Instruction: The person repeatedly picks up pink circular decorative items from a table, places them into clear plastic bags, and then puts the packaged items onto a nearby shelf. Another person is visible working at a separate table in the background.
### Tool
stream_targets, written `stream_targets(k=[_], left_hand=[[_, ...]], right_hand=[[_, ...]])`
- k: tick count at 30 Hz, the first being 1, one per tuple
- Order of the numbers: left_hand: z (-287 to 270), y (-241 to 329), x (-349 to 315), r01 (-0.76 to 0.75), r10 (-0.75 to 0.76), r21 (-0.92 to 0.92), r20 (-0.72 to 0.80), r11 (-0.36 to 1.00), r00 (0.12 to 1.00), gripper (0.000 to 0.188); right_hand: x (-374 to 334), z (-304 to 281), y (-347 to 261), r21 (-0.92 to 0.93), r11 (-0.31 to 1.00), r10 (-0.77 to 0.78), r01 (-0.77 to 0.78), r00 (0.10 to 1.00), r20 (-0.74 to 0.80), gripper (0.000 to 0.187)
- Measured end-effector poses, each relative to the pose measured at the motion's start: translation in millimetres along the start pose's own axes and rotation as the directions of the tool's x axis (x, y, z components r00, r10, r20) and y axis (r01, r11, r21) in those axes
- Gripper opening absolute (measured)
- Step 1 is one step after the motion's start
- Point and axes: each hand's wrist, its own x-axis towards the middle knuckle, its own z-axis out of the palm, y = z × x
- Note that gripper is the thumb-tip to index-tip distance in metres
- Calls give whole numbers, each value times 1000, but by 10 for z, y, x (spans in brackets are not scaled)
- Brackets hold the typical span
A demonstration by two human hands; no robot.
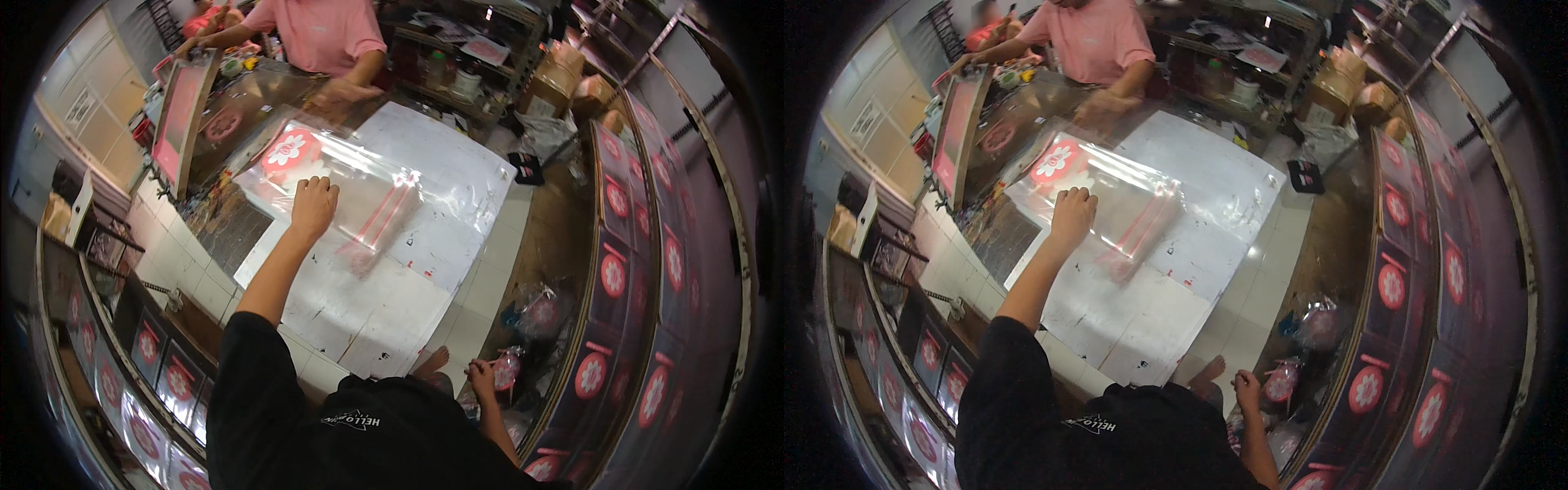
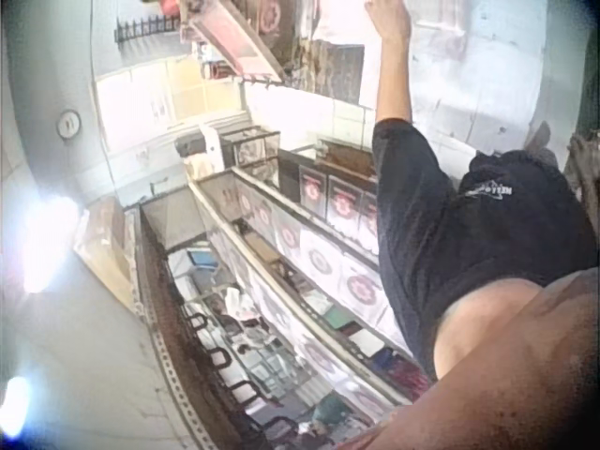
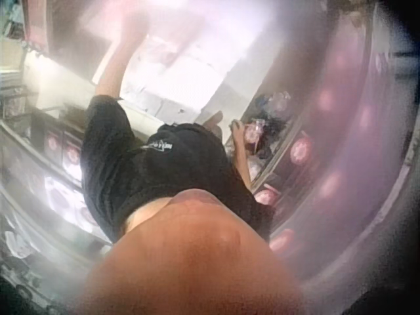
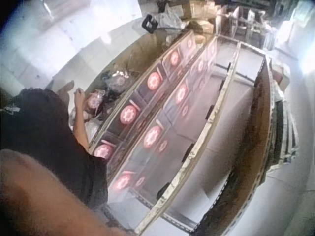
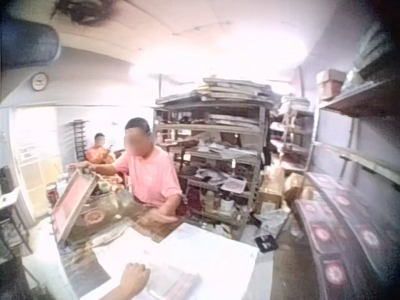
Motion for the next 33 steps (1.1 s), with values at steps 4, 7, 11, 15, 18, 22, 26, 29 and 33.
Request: stream_targets(k=[4,7,11,15,18,22,26,29,33], left_hand=[[329,68,120,71,53,205,-540,976,840,29],[372,49,303,186,-190,36,160,982,969,26],[327,349,232,-8,6,26,76,1000,997,16],[233,907,-113,-158,173,-173,75,972,982,14],[196,1384,-424,-308,327,-329,2,893,945,12],[-135,2092,-902,-386,380,-451,-110,804,919,5],[-503,2601,-1185,-414,474,-544,-32,730,880,9],[-491,2931,-1371,-508,588,-576,-56,641,807,12],[-467,3229,-1518,-518,652,-646,-42,561,757,17]], right_hand=[[-37,129,-317,46,999,-22,21,1000,8,28],[-10,175,-495,35,999,-42,42,999,17,29],[6,172,-503,47,997,-67,66,998,11,30],[-161,269,-861,159,985,-68,62,997,29,31],[-308,360,-1361,176,979,-121,101,987,104,32],[-464,492,-1981,317,927,-259,198,952,161,39],[-655,523,-2348,588,796,-318,142,925,208,44],[-708,513,-2433,534,833,-268,146,950,159,43],[-614,323,-2097,332,896,-314,296,949,3,39]])
